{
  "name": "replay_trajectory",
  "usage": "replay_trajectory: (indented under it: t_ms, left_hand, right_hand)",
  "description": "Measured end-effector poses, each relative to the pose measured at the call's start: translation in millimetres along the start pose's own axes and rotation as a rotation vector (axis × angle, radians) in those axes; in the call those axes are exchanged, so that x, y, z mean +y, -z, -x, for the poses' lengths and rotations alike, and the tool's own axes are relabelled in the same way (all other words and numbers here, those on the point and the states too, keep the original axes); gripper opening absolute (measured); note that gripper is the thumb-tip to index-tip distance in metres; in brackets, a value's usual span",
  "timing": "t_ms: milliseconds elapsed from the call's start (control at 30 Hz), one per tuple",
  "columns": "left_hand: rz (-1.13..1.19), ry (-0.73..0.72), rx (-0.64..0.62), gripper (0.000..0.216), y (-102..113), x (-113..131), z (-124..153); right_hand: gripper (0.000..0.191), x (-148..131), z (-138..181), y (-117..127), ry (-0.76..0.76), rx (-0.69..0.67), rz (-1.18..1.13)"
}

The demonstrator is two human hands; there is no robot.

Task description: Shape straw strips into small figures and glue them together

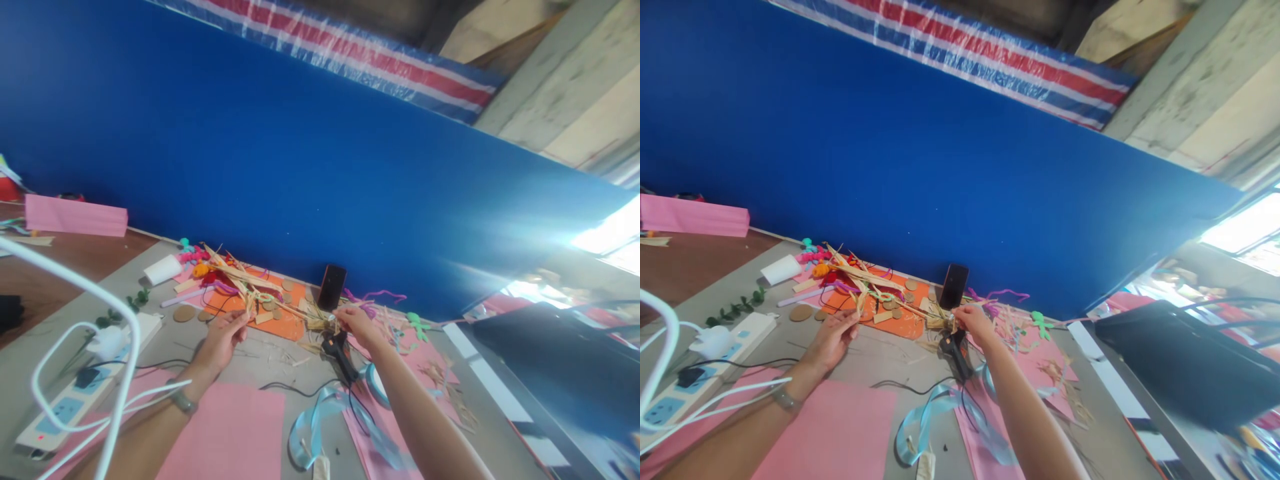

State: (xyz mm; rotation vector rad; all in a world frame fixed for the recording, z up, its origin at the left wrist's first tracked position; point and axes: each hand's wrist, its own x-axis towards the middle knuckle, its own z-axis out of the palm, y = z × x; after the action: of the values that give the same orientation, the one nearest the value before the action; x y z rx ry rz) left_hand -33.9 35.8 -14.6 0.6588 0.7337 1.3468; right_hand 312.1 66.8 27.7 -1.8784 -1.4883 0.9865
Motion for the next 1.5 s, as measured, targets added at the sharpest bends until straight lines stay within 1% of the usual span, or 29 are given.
replay_trajectory:
  t_ms: [133, 200, 300, 367, 533, 700, 800, 900, 1000, 1067, 1200, 1333, 1500]
  left_hand:
    - [-0.045, 0.025, -0.032, 0.023, -7.0, -4.8, 6.6]
    - [-0.058, 0.031, -0.044, 0.023, -8.9, -5.6, 8.4]
    - [-0.071, 0.032, -0.050, 0.024, -10.1, -5.4, 8.8]
    - [-0.078, 0.033, -0.048, 0.025, -10.4, -5.1, 8.7]
    - [-0.093, 0.047, -0.051, 0.025, -10.0, -5.1, 9.7]
    - [-0.113, 0.039, -0.072, 0.023, -8.3, -6.4, 10.2]
    - [-0.122, 0.036, -0.067, 0.023, -8.0, -6.7, 9.8]
    - [-0.112, 0.040, -0.061, 0.024, -8.8, -6.8, 9.6]
    - [-0.095, 0.045, -0.057, 0.025, -10.0, -7.0, 10.1]
    - [-0.090, 0.045, -0.055, 0.025, -10.5, -7.1, 10.6]
    - [-0.097, 0.039, -0.050, 0.025, -11.3, -6.9, 11.4]
    - [-0.102, 0.042, -0.046, 0.026, -12.2, -5.7, 11.3]
    - [-0.096, 0.048, -0.041, 0.025, -12.9, -5.0, 11.0]
  right_hand:
    - [0.026, -16.0, 5.9, -13.6, 0.096, -0.088, 0.024]
    - [0.027, -24.4, 10.2, -20.6, 0.137, -0.139, 0.074]
    - [0.021, -33.6, 18.9, -31.4, 0.158, -0.228, 0.232]
    - [0.019, -37.5, 25.4, -39.2, 0.163, -0.260, 0.375]
    - [0.034, -45.9, 39.8, -60.7, 0.209, -0.224, 0.690]
    - [0.040, -51.1, 47.4, -75.9, 0.207, -0.167, 0.885]
    - [0.032, -50.3, 48.0, -74.1, 0.192, -0.162, 0.940]
    - [0.019, -47.2, 45.0, -64.4, 0.174, -0.183, 0.961]
    - [0.022, -43.5, 37.9, -54.2, 0.150, -0.195, 0.968]
    - [0.027, -42.1, 31.6, -50.9, 0.124, -0.179, 0.970]
    - [0.031, -43.2, 19.3, -52.9, 0.052, -0.129, 0.969]
    - [0.031, -45.8, 12.5, -57.4, -0.005, -0.148, 0.983]
    - [0.030, -44.2, 10.5, -56.7, 0.022, -0.171, 1.000]
